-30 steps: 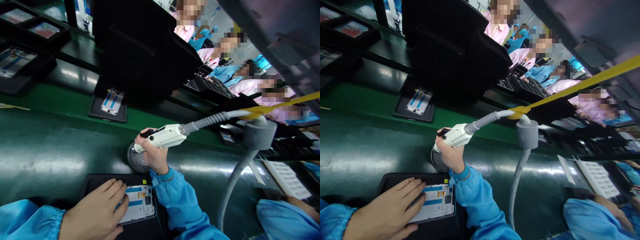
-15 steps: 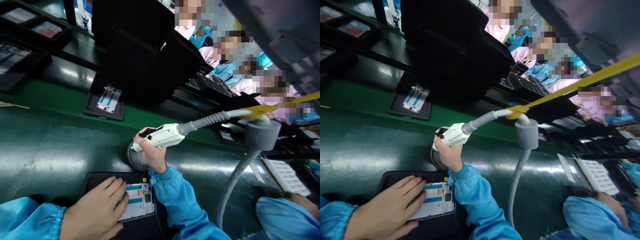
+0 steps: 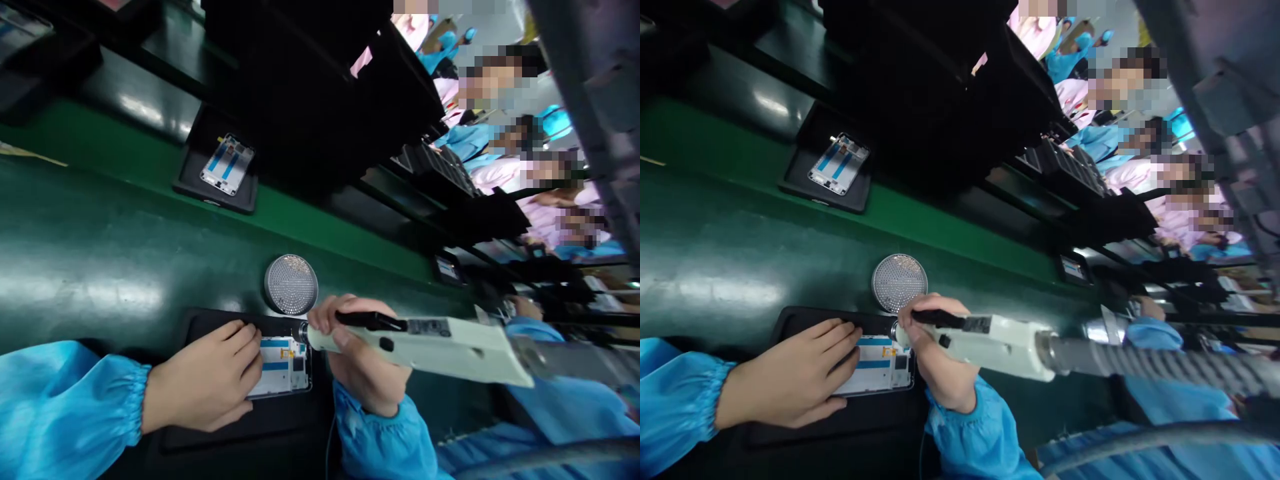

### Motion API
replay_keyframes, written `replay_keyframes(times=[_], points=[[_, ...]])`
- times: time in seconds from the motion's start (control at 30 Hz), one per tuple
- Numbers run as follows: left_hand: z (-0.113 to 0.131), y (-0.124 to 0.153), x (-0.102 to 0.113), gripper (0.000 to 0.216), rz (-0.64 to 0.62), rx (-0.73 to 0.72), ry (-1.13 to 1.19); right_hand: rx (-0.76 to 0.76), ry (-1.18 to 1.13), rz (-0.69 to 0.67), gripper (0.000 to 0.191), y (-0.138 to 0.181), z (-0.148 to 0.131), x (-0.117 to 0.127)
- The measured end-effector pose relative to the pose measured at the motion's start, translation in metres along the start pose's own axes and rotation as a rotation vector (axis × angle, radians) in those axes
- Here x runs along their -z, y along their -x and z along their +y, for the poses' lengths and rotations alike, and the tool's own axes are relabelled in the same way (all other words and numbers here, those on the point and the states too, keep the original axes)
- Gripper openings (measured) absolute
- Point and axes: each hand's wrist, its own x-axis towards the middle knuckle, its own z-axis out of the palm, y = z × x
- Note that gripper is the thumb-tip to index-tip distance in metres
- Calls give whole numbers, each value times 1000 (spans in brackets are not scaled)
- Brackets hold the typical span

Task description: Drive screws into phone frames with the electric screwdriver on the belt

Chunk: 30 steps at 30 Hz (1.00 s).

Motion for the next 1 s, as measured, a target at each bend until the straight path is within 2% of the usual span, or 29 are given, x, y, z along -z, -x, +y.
replay_keyframes(times=[0.2,0.47,0.7,1.0], points=[[1,-1,0,52,2,7,12,-69,114,-21,19,21,14,-3],[4,1,10,49,-25,10,46,-83,94,-4,19,19,8,-14],[5,1,11,47,-30,1,46,-69,75,-27,21,18,9,-16],[5,-1,11,44,-33,5,66,-79,98,-25,13,18,10,-20]])
